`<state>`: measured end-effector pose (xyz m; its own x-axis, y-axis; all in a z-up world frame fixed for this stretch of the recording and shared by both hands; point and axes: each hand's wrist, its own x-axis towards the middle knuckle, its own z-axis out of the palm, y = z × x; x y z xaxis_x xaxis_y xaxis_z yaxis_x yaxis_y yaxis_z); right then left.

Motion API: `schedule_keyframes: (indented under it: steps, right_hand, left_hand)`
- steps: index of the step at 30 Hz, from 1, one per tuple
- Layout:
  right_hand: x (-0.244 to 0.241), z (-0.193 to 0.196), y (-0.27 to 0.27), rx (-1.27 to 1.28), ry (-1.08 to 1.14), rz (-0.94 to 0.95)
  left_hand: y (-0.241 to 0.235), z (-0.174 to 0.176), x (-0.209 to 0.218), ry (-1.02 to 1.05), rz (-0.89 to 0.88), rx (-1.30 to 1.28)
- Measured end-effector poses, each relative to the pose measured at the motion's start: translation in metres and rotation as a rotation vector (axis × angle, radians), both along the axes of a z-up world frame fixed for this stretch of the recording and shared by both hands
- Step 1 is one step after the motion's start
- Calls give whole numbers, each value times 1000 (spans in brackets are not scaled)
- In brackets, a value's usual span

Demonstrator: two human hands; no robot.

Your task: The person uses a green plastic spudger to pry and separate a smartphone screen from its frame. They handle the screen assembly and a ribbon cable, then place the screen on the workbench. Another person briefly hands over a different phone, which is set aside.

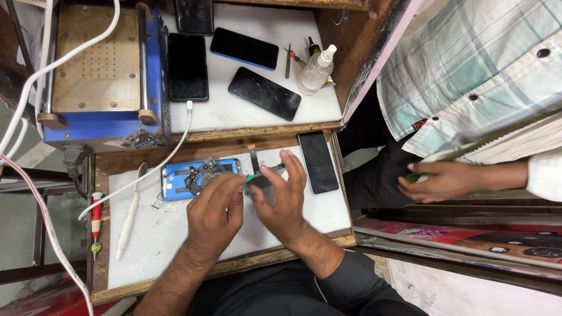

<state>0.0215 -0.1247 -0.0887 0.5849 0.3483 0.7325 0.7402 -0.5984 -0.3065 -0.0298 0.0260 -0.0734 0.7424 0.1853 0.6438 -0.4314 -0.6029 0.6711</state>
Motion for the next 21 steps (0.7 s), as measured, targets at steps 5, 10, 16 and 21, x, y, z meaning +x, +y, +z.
schedule_keyframes:
  steps: [5,10,16,21]
  right_hand:
    - [-4,-8,4,21,72,48]
    - [-3,-14,2,26,80,67]
    - [1,-18,0,47,79,100]
    - [-5,-6,-3,21,189,65]
  left_hand:
    - [-5,-2,2,-32,31,-61]
    - [-6,-2,-4,-19,29,-91]
    - [-2,1,-11,-31,28,-97]
    - [-1,1,-13,-50,-8,-75]
